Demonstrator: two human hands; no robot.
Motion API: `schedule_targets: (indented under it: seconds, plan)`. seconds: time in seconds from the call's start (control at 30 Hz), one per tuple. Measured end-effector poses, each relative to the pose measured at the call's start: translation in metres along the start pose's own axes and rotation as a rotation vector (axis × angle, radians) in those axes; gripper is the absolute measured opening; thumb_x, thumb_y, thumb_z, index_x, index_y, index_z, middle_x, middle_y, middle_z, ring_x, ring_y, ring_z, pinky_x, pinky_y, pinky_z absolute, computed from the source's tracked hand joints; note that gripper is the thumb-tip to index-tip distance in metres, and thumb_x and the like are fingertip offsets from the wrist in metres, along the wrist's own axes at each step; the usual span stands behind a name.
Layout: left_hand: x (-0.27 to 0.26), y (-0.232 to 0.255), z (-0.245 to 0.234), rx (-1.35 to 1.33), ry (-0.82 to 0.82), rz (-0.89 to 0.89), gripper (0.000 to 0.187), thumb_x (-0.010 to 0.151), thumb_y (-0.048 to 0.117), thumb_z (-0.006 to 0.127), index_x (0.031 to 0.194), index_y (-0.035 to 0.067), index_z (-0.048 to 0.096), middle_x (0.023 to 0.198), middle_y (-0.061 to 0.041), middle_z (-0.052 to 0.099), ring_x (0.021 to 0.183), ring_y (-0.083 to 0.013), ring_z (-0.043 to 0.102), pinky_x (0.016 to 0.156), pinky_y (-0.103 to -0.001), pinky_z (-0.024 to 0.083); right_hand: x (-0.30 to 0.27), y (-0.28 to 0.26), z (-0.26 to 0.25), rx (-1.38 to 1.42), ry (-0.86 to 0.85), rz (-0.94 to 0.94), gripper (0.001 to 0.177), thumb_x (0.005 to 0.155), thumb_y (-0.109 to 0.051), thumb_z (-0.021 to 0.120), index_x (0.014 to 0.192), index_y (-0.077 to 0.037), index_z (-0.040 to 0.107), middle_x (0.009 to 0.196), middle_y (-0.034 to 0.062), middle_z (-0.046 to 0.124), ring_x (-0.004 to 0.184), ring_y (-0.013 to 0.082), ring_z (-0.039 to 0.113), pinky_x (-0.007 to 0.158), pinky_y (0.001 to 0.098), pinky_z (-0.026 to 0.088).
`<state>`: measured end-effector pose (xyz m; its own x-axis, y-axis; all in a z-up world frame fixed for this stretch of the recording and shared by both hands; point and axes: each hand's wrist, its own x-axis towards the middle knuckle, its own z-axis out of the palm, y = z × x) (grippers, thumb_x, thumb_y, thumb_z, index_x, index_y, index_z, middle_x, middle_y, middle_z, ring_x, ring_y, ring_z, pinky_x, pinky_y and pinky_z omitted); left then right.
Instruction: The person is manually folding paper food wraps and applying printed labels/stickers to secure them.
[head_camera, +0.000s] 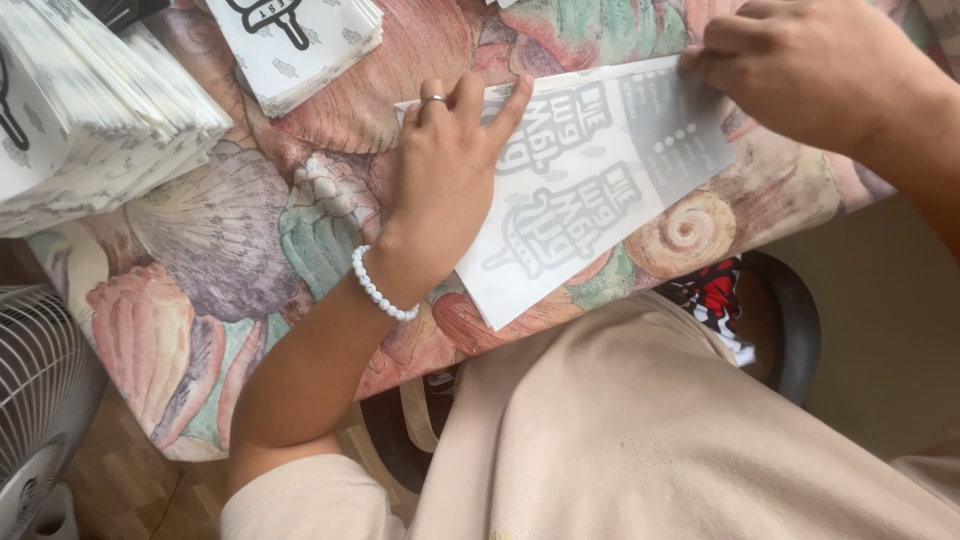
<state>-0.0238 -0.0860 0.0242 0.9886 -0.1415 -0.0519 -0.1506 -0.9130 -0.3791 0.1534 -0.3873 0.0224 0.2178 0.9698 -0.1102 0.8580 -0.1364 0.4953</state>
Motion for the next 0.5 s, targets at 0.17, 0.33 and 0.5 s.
schedule_targets:
  seconds: [0.17, 0.33, 0.5]
  plan:
    - [0.001, 0.003, 0.005, -0.02, -0.012, -0.014, 0.075, 0.091, 0.012, 0.054, 0.158, 0.036, 0.033, 0.116, -0.006, 0.044, 0.099, -0.0253, 0.054, 0.066, -0.027, 0.053, -0.022, 0.007, 0.023, 0.053, -0.128, 0.093, 0.035, 0.085, 0.005, 0.065, 0.064, -0.022, 0.058, 0.083, -0.0123, 0.051, 0.079, 0.0049, 0.051, 0.06, 0.0212, 0.039]
    - [-0.001, 0.007, 0.012, -0.022, 0.039, -0.035, 0.073, 0.09, 0.012, 0.057, 0.157, 0.035, 0.038, 0.117, -0.008, 0.047, 0.096, -0.0263, 0.053, 0.071, -0.031, 0.052, 0.051, -0.045, -0.049, 0.646, 0.392, 0.255, 0.014, 0.112, 0.002, 0.069, 0.119, 0.004, 0.081, 0.112, 0.011, 0.078, 0.097, 0.0215, 0.074, 0.095, 0.035, 0.067]
    - [-0.003, -0.007, 0.019, -0.179, 0.179, -0.036, 0.065, 0.088, 0.001, 0.058, 0.145, 0.032, 0.055, 0.11, -0.011, 0.048, 0.092, -0.0314, 0.055, 0.053, -0.031, 0.057, 0.086, -0.087, -0.038, 0.444, 0.182, 0.256, 0.019, 0.107, -0.017, 0.064, 0.115, -0.001, 0.072, 0.114, 0.0074, 0.066, 0.096, 0.0186, 0.059, 0.076, 0.0287, 0.063]
